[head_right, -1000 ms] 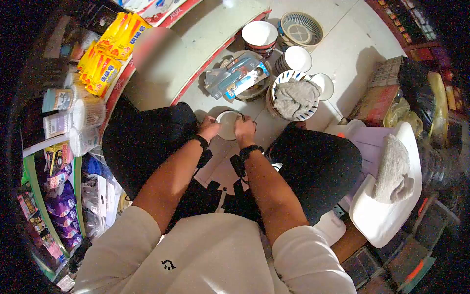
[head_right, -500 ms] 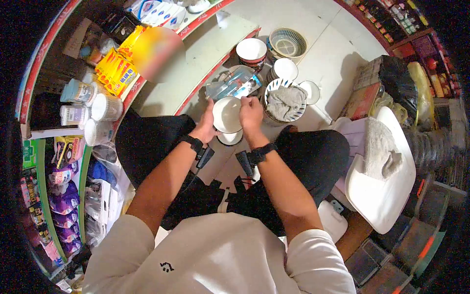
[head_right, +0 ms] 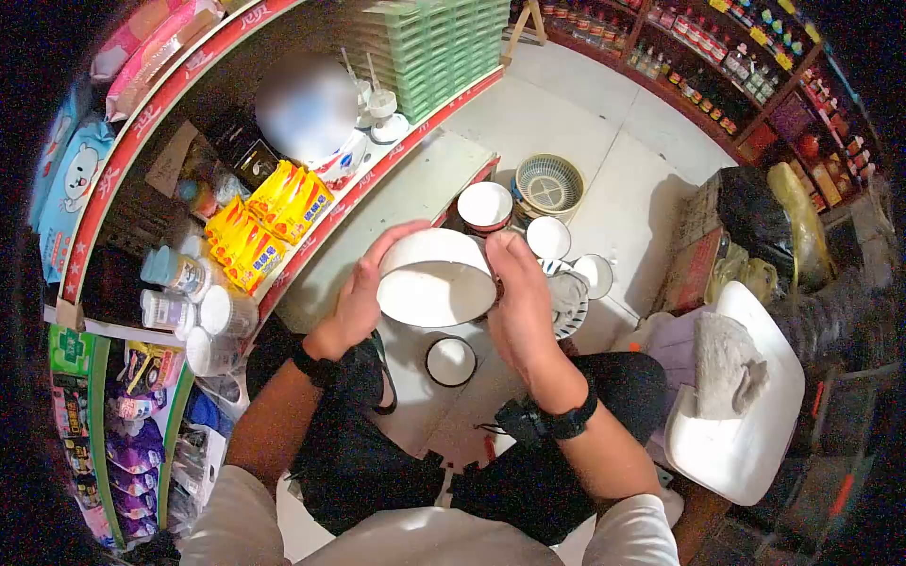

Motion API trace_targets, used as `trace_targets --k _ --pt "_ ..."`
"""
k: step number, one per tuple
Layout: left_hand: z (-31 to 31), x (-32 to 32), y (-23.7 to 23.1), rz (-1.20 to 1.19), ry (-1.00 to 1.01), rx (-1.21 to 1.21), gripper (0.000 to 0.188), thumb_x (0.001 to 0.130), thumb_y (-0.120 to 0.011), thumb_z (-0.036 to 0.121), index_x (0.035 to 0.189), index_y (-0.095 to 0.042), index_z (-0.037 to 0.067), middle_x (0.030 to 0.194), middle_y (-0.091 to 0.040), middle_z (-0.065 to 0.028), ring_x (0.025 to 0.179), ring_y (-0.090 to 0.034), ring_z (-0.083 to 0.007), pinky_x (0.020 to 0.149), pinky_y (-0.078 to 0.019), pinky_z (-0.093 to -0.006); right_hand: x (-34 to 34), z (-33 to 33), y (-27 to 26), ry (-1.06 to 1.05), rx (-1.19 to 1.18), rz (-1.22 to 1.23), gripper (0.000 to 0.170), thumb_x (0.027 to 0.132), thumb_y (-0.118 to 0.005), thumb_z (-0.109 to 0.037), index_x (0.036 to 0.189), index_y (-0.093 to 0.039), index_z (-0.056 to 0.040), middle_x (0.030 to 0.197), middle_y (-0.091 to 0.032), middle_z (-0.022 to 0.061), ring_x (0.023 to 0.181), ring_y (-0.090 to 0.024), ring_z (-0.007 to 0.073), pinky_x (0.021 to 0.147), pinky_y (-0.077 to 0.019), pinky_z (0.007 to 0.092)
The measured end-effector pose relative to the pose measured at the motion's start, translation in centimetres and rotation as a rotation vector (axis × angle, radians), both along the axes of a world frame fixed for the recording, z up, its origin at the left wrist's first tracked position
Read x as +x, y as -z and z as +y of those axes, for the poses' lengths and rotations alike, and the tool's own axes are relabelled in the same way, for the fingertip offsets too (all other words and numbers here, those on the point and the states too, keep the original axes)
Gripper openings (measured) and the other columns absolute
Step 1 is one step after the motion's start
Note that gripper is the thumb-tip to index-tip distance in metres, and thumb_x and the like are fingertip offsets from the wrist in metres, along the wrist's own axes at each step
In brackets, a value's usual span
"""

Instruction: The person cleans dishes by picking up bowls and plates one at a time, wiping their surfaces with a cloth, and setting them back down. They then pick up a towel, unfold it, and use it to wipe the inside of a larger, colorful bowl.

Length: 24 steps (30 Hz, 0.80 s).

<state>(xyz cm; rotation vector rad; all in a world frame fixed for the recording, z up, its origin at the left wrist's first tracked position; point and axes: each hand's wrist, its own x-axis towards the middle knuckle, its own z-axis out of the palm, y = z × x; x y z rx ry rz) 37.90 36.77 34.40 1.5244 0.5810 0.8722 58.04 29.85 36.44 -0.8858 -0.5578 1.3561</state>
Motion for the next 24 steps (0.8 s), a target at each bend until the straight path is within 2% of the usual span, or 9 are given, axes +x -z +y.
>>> trace_targets --k 7,10,12,13,15,17,19,22,24 --pt "0.4 0.0 -0.4 0.152 0.080 0.044 0.111 0.084 -0.052 0.089 0.150 -0.040 -0.001 0.140 -0.054 -0.0140 0.132 -0.052 -0.0233 0.111 -0.0403 -0.0356 0.6 0.1 1.2 0.028 -0.084 0.009 0.016 0.109 -0.055 -0.026 0.104 -0.056 -0.0114 0.095 -0.056 -0.0029 0.091 -0.052 0.0088 0.087 -0.0429 0.0270" --pt "0.6 -0.4 -0.5 0.238 0.061 0.084 0.093 0.086 -0.074 0.066 0.145 -0.044 0.000 0.132 -0.058 -0.0131 0.126 -0.055 -0.0222 0.107 -0.0434 -0.0364 2.6 0.0 2.9 -0.065 -0.035 -0.097 0.027 0.108 -0.053 -0.038 0.107 -0.059 -0.0125 0.102 -0.057 -0.0025 0.101 -0.053 0.0104 0.092 -0.0411 0.0282" --pt "0.7 -0.4 -0.5 0.359 -0.013 0.269 0.078 0.078 -0.087 0.036 0.136 -0.048 0.002 0.125 -0.061 -0.0170 0.119 -0.062 -0.0282 0.102 -0.0483 -0.0379 4.4 0.8 2.8 -0.178 -0.046 -0.330 0.032 0.109 -0.049 -0.041 0.110 -0.063 -0.0116 0.108 -0.062 -0.0010 0.105 -0.056 0.0120 0.093 -0.0425 0.0308" --pt "0.6 -0.4 -0.5 0.355 0.005 0.259 0.078 0.078 -0.087 0.036 0.136 -0.048 0.002 0.125 -0.061 -0.0170 0.119 -0.062 -0.0282 0.102 -0.0483 -0.0379 5.4 1.1 2.1 -0.123 -0.074 -0.341 0.037 0.109 -0.051 -0.039 0.107 -0.068 -0.0062 0.100 -0.062 0.0004 0.095 -0.055 0.0109 0.085 -0.0445 0.0283" --pt "0.4 -0.3 -0.4 0.427 -0.097 0.693 0.071 0.068 -0.089 0.018 0.127 -0.053 0.002 0.122 -0.063 -0.0226 0.115 -0.065 -0.0372 0.096 -0.0528 -0.0406 8.5 2.1 2.2 0.133 -0.059 -0.635 0.032 0.107 -0.057 -0.034 0.108 -0.068 -0.0042 0.096 -0.063 -0.0005 0.093 -0.057 0.0117 0.083 -0.0460 0.0290" --pt "-0.1 -0.1 0.3 0.469 -0.065 0.738 0.077 0.058 -0.088 0.019 0.127 -0.056 0.005 0.133 -0.058 -0.0194 0.119 -0.062 -0.0394 0.097 -0.0548 -0.0461 11.7 2.9 2.4 0.253 -0.043 -0.893 0.027 0.104 -0.062 -0.028 0.109 -0.068 -0.0024 0.094 -0.065 -0.0009 0.089 -0.059 0.0118 0.083 -0.0472 0.0293" --pt "-0.7 0.2 0.6 0.435 0.002 0.871 0.076 0.056 -0.087 0.015 0.126 -0.057 0.006 0.135 -0.057 -0.0188 0.123 -0.062 -0.0378 0.096 -0.0562 -0.0464 14.0 3.6 4.0 0.315 -0.047 -1.010 0.024 0.099 -0.069 -0.023 0.109 -0.068 -0.0015 0.092 -0.068 0.0039 0.086 -0.063 0.0163 0.083 -0.0498 0.0321" --pt "-3.0 1.7 2.2 0.520 0.191 0.810 0.077 0.053 -0.088 0.012 0.123 -0.058 0.005 0.132 -0.060 -0.0198 0.119 -0.065 -0.0383 0.091 -0.0575 -0.0456 14.8 3.8 6.4 0.120 -0.190 -1.491 0.030 0.088 -0.075 -0.019 0.114 -0.070 -0.0038 0.106 -0.072 0.0213 0.102 -0.070 0.0374 0.089 -0.0550 0.0429" --pt "-3.5 2.2 3.5 0.568 0.219 0.784 0.077 0.054 -0.087 0.014 0.125 -0.058 0.005 0.130 -0.060 -0.0175 0.118 -0.064 -0.0365 0.089 -0.0577 -0.0444 15.6 4.3 10.0 -0.163 -0.238 -1.700 0.042 0.084 -0.075 -0.013 0.125 -0.067 -0.0069 0.116 -0.071 0.0232 0.107 -0.069 0.0409 0.094 -0.0552 0.0459"
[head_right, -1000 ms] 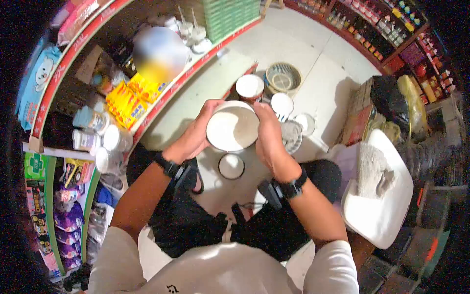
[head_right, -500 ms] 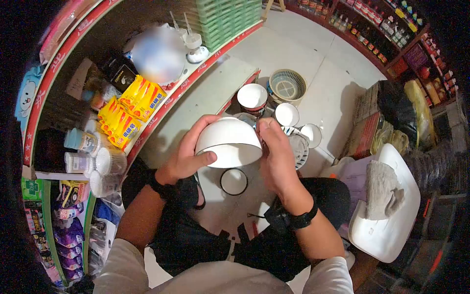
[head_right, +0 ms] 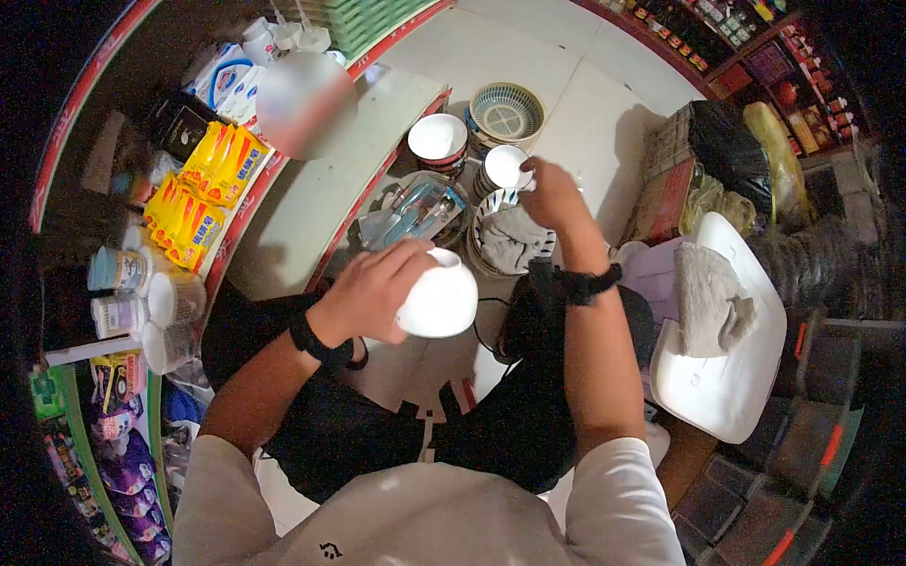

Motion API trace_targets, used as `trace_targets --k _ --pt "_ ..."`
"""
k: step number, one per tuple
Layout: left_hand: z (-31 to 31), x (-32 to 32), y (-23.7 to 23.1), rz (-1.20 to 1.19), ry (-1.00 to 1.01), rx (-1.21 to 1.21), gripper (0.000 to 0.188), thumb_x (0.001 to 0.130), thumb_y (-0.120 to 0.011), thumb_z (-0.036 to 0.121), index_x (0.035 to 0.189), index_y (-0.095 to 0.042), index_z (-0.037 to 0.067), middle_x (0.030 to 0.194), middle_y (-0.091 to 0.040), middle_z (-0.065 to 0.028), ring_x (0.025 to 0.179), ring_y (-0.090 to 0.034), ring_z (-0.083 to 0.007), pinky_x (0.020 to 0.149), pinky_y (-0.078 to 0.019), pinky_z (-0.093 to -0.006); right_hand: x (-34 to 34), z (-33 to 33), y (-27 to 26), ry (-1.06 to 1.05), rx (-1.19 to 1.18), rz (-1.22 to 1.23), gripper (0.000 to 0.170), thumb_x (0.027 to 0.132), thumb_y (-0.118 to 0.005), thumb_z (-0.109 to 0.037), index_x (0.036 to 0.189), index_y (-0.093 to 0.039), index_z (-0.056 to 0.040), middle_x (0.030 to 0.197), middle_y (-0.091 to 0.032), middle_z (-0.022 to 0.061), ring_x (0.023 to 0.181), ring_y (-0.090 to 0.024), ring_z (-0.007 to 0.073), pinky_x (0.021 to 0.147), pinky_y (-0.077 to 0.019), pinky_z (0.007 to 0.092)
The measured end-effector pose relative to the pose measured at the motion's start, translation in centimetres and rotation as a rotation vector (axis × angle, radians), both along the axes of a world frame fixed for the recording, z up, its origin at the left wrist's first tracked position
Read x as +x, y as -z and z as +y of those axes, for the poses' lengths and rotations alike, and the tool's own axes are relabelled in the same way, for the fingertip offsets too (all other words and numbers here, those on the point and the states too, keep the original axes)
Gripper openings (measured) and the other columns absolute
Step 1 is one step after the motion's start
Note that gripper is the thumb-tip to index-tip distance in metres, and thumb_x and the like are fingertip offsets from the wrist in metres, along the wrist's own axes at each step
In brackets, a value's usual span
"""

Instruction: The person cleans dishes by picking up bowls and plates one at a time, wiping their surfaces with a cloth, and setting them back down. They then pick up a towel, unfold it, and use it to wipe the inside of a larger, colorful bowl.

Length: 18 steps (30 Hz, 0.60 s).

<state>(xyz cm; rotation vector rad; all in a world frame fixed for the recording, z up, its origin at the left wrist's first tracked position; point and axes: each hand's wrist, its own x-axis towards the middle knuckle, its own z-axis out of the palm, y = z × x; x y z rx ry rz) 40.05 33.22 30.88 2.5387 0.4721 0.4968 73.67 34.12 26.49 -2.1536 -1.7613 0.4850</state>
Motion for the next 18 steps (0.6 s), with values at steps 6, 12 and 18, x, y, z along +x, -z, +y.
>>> trace_targets --k 6,12,18 --pt "0.0 0.6 1.2 0.026 -0.060 -0.004 0.068 0.059 -0.083 0.013 0.120 -0.055 0.003 0.118 -0.059 -0.0177 0.108 -0.065 -0.0388 0.085 -0.0577 -0.0469 -1.9 -0.9 11.2 -0.092 -0.323 -0.430 0.051 0.089 -0.068 -0.017 0.138 -0.063 -0.0266 0.152 -0.051 0.0136 0.148 -0.041 0.0341 0.111 -0.0352 0.0740" --pt "3.0 0.3 1.7 -0.180 -0.386 -0.077 0.058 0.069 -0.081 0.018 0.115 -0.049 0.001 0.110 -0.059 -0.0245 0.100 -0.063 -0.0462 0.085 -0.0528 -0.0517 0.8 -0.3 13.9 -0.212 -0.412 -0.363 0.058 0.078 -0.077 -0.020 0.135 -0.066 -0.0233 0.145 -0.057 0.0133 0.141 -0.047 0.0339 0.111 -0.0390 0.0657" --pt "6.0 -0.9 1.2 -0.306 -0.647 -0.211 0.049 0.079 -0.082 0.026 0.112 -0.056 0.000 0.098 -0.068 -0.0227 0.091 -0.069 -0.0358 0.083 -0.0540 -0.0437 -0.4 -0.1 10.8 -0.044 -0.273 -0.304 0.035 0.078 -0.066 -0.016 0.110 -0.072 -0.0046 0.106 -0.073 0.0237 0.107 -0.068 0.0441 0.094 -0.0545 0.0508"
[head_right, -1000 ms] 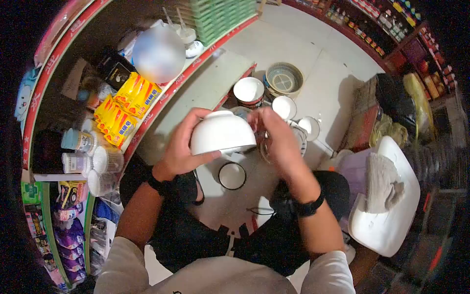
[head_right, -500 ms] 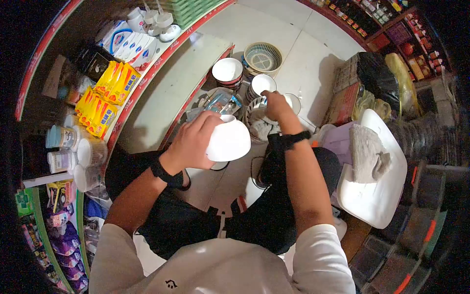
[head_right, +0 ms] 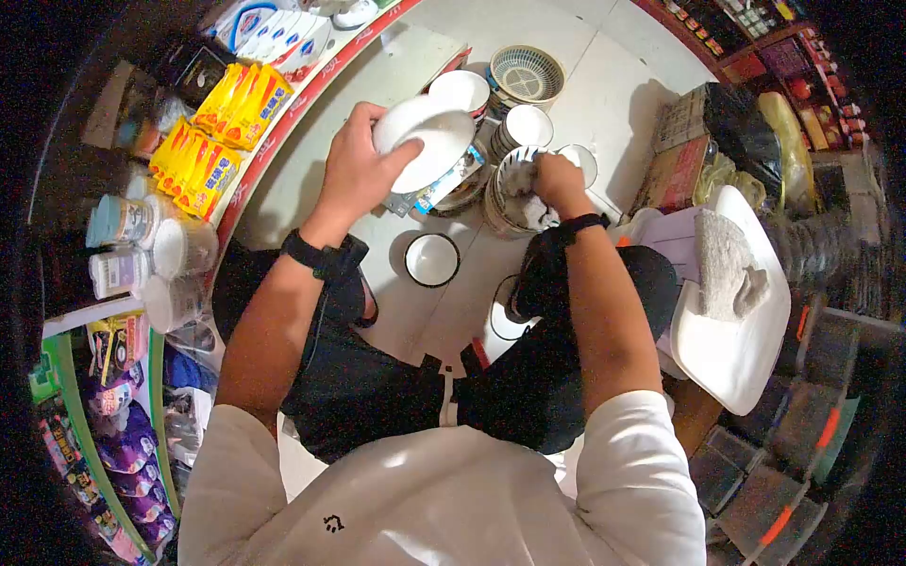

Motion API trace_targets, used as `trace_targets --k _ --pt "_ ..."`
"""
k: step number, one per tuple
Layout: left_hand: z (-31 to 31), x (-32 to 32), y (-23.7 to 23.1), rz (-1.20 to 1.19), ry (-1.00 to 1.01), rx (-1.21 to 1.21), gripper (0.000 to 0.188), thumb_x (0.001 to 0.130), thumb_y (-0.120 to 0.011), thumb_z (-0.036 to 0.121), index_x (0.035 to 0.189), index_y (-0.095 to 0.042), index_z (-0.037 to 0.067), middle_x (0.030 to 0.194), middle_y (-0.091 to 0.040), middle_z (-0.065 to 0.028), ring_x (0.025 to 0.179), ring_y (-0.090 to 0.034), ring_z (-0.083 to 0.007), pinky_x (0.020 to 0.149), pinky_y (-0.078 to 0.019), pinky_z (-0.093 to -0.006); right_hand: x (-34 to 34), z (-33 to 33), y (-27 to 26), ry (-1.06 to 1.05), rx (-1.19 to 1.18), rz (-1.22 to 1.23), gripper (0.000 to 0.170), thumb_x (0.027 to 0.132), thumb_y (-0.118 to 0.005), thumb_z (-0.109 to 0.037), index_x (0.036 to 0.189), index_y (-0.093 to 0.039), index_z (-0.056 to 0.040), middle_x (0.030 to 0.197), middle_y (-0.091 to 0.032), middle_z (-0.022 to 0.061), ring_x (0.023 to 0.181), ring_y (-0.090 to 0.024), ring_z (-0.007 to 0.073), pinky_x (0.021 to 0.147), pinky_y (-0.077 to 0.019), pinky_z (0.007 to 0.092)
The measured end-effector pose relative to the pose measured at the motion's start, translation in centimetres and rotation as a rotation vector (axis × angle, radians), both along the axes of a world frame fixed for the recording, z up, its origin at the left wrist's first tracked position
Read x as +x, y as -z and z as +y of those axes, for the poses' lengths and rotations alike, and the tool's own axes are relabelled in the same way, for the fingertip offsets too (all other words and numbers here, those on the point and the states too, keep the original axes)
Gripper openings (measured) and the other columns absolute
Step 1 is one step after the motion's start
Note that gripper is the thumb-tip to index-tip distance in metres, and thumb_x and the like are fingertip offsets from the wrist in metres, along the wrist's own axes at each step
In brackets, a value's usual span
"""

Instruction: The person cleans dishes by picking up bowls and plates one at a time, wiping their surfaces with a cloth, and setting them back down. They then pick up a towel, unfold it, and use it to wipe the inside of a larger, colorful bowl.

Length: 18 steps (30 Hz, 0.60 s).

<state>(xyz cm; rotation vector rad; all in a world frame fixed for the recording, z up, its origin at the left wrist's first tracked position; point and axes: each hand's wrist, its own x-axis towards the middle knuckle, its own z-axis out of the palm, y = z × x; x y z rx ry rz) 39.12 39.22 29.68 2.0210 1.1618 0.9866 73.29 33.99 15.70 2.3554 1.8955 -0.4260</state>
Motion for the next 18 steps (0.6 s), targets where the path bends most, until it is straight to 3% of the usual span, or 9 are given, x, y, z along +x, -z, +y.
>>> trace_targets --k 3,5,7,9,10,11,13,14,18 --pt "0.5 -0.4 -0.2 -0.082 -0.084 -0.183 0.054 0.080 -0.082 0.032 0.113 -0.059 -0.003 0.103 -0.071 -0.0221 0.094 -0.072 -0.0270 0.084 -0.0556 -0.0380 0.4 1.6 -4.4 0.082 0.000 0.001 0.032 0.082 -0.061 -0.020 0.107 -0.073 -0.0027 0.104 -0.072 0.0290 0.104 -0.069 0.0449 0.092 -0.0537 0.0526" --pt "1.0 -0.3 -0.5 -0.157 -0.127 -0.395 0.051 0.081 -0.082 0.032 0.112 -0.060 -0.002 0.103 -0.071 -0.0189 0.094 -0.071 -0.0252 0.083 -0.0556 -0.0362 1.6 2.1 -8.6 0.233 0.229 0.180 0.031 0.086 -0.061 -0.022 0.104 -0.073 0.0012 0.101 -0.074 0.0265 0.097 -0.072 0.0398 0.089 -0.0544 0.0478" --pt "1.9 0.0 0.3 -0.263 -0.112 -0.497 0.052 0.084 -0.080 0.033 0.117 -0.059 -0.001 0.109 -0.070 -0.0161 0.095 -0.071 -0.0224 0.083 -0.0558 -0.0335 2.2 2.3 -13.8 0.289 0.212 0.332 0.033 0.088 -0.064 -0.025 0.105 -0.072 0.0017 0.105 -0.074 0.0213 0.096 -0.071 0.0321 0.089 -0.0530 0.0416" --pt "1.7 0.2 -0.4 -0.596 -0.142 -0.736 0.054 0.088 -0.077 0.033 0.123 -0.055 -0.001 0.113 -0.068 -0.0144 0.098 -0.070 -0.0210 0.083 -0.0566 -0.0330 0.9 1.6 -18.1 0.533 0.432 0.853 0.035 0.090 -0.065 -0.027 0.112 -0.071 -0.0004 0.118 -0.071 0.0158 0.103 -0.065 0.0257 0.092 -0.0506 0.0388" --pt "2.0 0.2 -0.6 -0.583 -0.136 -0.751 0.059 0.090 -0.076 0.035 0.129 -0.049 -0.001 0.117 -0.066 -0.0143 0.101 -0.070 -0.0215 0.082 -0.0575 -0.0350 0.3 1.4 -19.6 0.643 0.537 1.104 0.038 0.094 -0.063 -0.024 0.125 -0.067 -0.0032 0.132 -0.065 0.0150 0.117 -0.063 0.0282 0.099 -0.0498 0.0420" --pt "2.3 0.4 -0.5 -0.594 -0.128 -0.739 0.059 0.090 -0.076 0.035 0.129 -0.049 -0.001 0.117 -0.066 -0.0143 0.101 -0.070 -0.0215 0.082 -0.0575 -0.0350 0.8 1.2 -19.8 0.633 0.552 1.099 0.038 0.094 -0.063 -0.024 0.125 -0.067 -0.0032 0.132 -0.065 0.0150 0.117 -0.063 0.0282 0.099 -0.0498 0.0420" --pt "2.9 0.8 0.3 -0.629 -0.203 -0.617 0.071 0.085 -0.081 0.037 0.124 -0.046 -0.012 0.117 -0.063 -0.0234 0.104 -0.067 -0.0234 0.089 -0.0553 -0.0332 2.0 1.1 -19.2 0.500 0.624 1.917 0.041 0.100 -0.056 -0.022 0.135 -0.060 -0.0020 0.137 -0.064 0.0148 0.126 -0.060 0.0304 0.106 -0.0485 0.0453" --pt "2.7 0.9 -0.3 -0.661 -0.185 -0.642 0.076 0.087 -0.081 0.040 0.128 -0.042 -0.012 0.121 -0.061 -0.0247 0.110 -0.065 -0.0232 0.091 -0.0542 -0.0321 1.8 0.8 -19.0 0.382 0.601 2.089 0.042 0.106 -0.049 -0.025 0.140 -0.056 -0.0014 0.142 -0.062 0.0147 0.133 -0.056 0.0333 0.116 -0.0414 0.0497" --pt "2.3 1.6 -1.5 -0.748 -0.194 -0.684 0.080 0.090 -0.079 0.043 0.131 -0.037 -0.011 0.125 -0.059 -0.0261 0.111 -0.065 -0.0269 0.091 -0.0561 -0.0357 -0.6 1.1 -19.8 0.392 0.640 2.297 0.050 0.110 -0.044 -0.040 0.143 -0.056 -0.0050 0.145 -0.060 0.0143 0.139 -0.051 0.0339 0.123 -0.0289 0.0526"
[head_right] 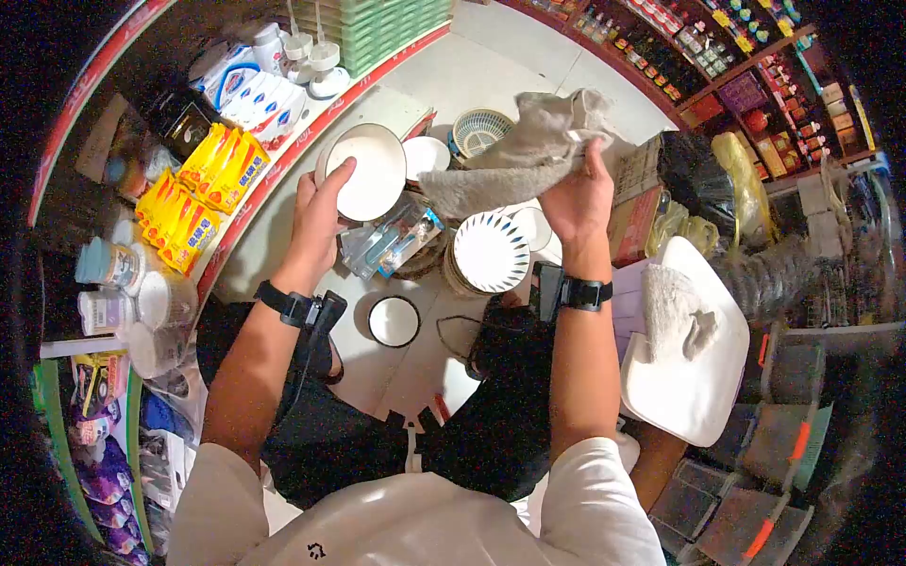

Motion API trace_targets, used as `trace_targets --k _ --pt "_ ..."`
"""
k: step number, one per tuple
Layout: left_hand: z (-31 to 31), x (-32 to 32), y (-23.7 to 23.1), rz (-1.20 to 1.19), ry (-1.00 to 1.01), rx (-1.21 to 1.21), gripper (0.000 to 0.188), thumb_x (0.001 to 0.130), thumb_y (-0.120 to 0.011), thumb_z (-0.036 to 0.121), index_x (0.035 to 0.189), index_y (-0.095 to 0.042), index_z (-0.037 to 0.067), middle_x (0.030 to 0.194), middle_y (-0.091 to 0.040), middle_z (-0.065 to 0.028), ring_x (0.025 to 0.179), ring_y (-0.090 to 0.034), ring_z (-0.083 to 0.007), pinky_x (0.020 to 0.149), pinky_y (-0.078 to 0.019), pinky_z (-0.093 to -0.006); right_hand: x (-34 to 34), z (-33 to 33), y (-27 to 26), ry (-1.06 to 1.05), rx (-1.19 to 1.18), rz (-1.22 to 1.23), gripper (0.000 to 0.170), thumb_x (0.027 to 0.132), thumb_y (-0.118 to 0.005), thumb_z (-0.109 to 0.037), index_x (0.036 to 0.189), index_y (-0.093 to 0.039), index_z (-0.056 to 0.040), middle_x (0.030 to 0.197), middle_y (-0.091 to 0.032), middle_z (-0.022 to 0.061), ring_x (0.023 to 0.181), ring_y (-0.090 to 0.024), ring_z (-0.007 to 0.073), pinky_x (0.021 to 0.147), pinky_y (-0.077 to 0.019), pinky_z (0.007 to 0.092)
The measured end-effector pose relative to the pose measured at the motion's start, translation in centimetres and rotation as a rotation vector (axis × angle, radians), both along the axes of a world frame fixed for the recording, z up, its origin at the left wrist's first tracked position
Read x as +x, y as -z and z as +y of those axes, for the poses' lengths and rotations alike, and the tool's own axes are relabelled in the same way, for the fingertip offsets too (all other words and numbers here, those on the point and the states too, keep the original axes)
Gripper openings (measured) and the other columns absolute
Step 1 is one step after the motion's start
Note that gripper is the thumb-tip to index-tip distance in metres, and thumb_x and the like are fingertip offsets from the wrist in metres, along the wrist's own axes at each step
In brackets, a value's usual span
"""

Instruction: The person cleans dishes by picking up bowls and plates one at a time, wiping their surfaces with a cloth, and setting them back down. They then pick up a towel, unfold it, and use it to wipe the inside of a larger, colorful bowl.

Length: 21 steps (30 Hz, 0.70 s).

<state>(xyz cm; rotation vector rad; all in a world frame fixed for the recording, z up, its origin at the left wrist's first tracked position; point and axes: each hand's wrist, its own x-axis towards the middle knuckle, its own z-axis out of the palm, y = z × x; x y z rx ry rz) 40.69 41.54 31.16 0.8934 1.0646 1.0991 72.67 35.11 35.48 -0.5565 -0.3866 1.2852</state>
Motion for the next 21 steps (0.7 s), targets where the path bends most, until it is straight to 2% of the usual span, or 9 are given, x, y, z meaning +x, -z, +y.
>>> trace_targets --k 11,12,13,14,16,17,19,20,21 --pt "-0.8 2.1 -1.1 -0.172 0.248 -0.155 0.079 0.101 -0.049 0.067 0.150 -0.043 0.006 0.143 -0.057 -0.0175 0.130 -0.060 -0.0319 0.105 -0.0506 -0.0609 -5.7 1.3 -2.1 0.334 0.288 -0.348 0.049 0.110 -0.046 -0.044 0.139 -0.056 -0.0053 0.134 -0.064 0.0117 0.129 -0.057 0.0302 0.115 -0.0385 0.0493" --pt "-1.0 2.4 -1.1 -0.180 0.235 -0.150 0.079 0.101 -0.047 0.068 0.150 -0.043 0.006 0.143 -0.057 -0.0173 0.131 -0.059 -0.0322 0.105 -0.0509 -0.0605 -5.7 1.1 0.3 0.296 0.269 -0.612 0.043 0.109 -0.049 -0.038 0.135 -0.058 -0.0051 0.130 -0.064 0.0115 0.124 -0.058 0.0275 0.110 -0.0434 0.0473" --pt "-1.0 2.6 -1.0 -0.186 0.222 -0.145 0.079 0.102 -0.045 0.069 0.150 -0.043 0.007 0.143 -0.057 -0.0171 0.132 -0.059 -0.0325 0.105 -0.0511 -0.0602 -4.1 0.9 5.0 0.148 -0.048 -1.239 0.039 0.105 -0.055 -0.035 0.127 -0.062 -0.0030 0.130 -0.063 0.0124 0.121 -0.060 0.0248 0.105 -0.0472 0.0439" --pt "-0.7 2.6 0.1 -0.295 0.270 -0.167 0.075 0.103 -0.043 0.068 0.149 -0.043 0.009 0.141 -0.057 -0.0146 0.128 -0.061 -0.0300 0.103 -0.0536 -0.0562 -8.3 0.4 3.5 0.052 0.144 -1.347 0.048 0.099 -0.062 -0.040 0.135 -0.062 -0.0077 0.130 -0.066 0.0136 0.125 -0.061 0.0294 0.123 -0.0238 0.0549" --pt "-0.3 2.6 1.3 -0.297 0.230 -0.065 0.073 0.104 -0.043 0.067 0.149 -0.042 0.009 0.139 -0.058 -0.0134 0.125 -0.062 -0.0287 0.102 -0.0539 -0.0532 -12.6 -0.3 1.9 -0.070 0.347 -1.797 0.056 0.098 -0.056 -0.053 0.138 -0.063 -0.0152 0.141 -0.062 0.0134 0.146 -0.043 0.0326 0.116 0.0073 0.0761" --pt "-0.3 2.6 1.0 -0.309 0.187 0.036 0.070 0.105 -0.042 0.065 0.148 -0.042 0.009 0.137 -0.059 -0.0123 0.122 -0.064 -0.0274 0.102 -0.0542 -0.0502 -12.9 -0.4 2.6 -0.146 0.260 -1.753 0.061 0.099 -0.051 -0.057 0.138 -0.063 -0.0127 0.146 -0.058 0.0141 0.147 -0.041 0.0333 0.122 -0.0080 0.0662" --pt "-0.8 2.5 0.7 -0.244 0.159 -0.026 0.066 0.107 -0.042 0.061 0.147 -0.042 0.008 0.136 -0.058 -0.0106 0.121 -0.063 -0.0241 0.101 -0.0536 -0.0441 -12.8 -0.2 3.4 -0.243 0.046 -0.846 0.056 0.098 -0.062 -0.048 0.138 -0.062 -0.0076 0.144 -0.058 0.0173 0.144 -0.044 0.0344 0.119 -0.0336 0.0481" --pt "-0.7 2.6 0.8 -0.196 0.143 0.061 0.064 0.108 -0.042 0.059 0.147 -0.041 0.008 0.138 -0.056 -0.0105 0.125 -0.060 -0.0231 0.104 -0.0514 -0.0424 -12.9 0.0 3.5 -0.246 0.048 -0.843 0.056 0.098 -0.062 -0.048 0.138 -0.062 -0.0076 0.144 -0.058 0.0173 0.144 -0.044 0.0344 0.119 -0.0336 0.0481" --pt "-0.6 2.7 0.8 -0.151 0.124 0.149 0.062 0.109 -0.043 0.057 0.147 -0.041 0.007 0.140 -0.054 -0.0104 0.129 -0.057 -0.0221 0.107 -0.0491 -0.0408 -12.9 0.5 3.5 0.102 -0.007 -1.172 0.054 0.095 -0.070 -0.037 0.137 -0.061 -0.0054 0.140 -0.061 0.0168 0.139 -0.050 0.0317 0.112 -0.0409 0.0410"
